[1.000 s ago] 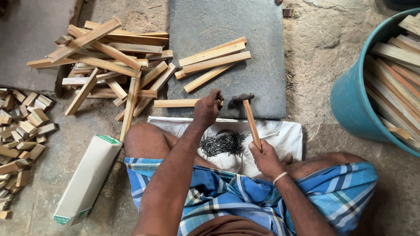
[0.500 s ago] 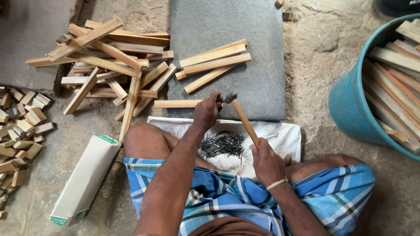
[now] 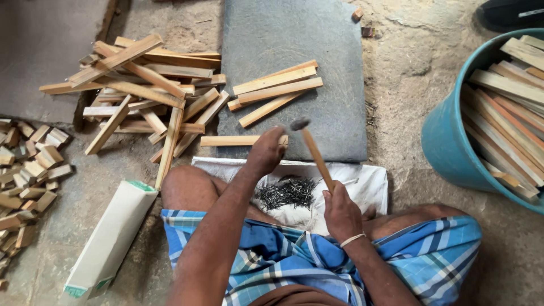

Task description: The person sits on the floor and uses a hammer to drive nails into small wooden pieces, assembling them into rectangular frames. The person repeatedly picks up wood pieces, aligns them, and hammers nails to join them, placing finished frames into a blue bucket.

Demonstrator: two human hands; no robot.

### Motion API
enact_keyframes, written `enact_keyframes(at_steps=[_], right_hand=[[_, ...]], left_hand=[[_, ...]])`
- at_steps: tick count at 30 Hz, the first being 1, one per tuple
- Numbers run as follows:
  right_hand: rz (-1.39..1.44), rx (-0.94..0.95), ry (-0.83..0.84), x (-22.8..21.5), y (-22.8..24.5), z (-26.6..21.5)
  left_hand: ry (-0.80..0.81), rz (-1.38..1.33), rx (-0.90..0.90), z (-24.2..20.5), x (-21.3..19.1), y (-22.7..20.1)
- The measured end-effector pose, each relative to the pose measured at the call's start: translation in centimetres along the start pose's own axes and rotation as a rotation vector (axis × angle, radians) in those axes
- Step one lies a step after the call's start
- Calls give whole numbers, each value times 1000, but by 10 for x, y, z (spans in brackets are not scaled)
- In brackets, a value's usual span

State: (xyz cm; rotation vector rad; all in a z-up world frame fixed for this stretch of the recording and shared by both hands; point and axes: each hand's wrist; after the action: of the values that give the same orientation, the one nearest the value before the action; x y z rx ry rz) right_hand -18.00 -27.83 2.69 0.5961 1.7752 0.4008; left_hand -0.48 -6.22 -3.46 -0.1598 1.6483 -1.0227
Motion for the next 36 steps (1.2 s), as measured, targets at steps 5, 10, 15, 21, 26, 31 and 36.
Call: enact_keyframes(at_steps=[5, 10, 15, 21, 26, 31, 36], right_hand=[[333, 100, 81, 5, -29, 9], [742, 297, 201, 9, -37, 11], [897, 331, 231, -1, -26, 12], [854, 379, 375, -19, -24, -9], [713, 274, 454, -6, -16, -3], [850, 209, 452, -1, -14, 4], [896, 244, 382, -7, -15, 8]], left_hand=[[-152, 277, 127, 23, -50, -35], [-804, -256, -10, 7, -131, -29], [-277, -71, -779, -48, -125, 6], [-288, 595, -485, -59, -68, 16], [202, 110, 20, -61, 21, -53], [421, 229, 175, -73, 46, -77], [365, 86, 41, -78, 36, -75]])
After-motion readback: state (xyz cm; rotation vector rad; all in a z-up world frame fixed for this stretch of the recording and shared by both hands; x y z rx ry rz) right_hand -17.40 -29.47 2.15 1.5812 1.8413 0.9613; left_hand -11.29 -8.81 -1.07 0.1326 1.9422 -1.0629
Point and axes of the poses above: each hand's wrist, its own z-axis towards the middle knuckle, its own x-axis out of the palm, y = z × x, and after that the axes turned 13 degrees about y, right-handed
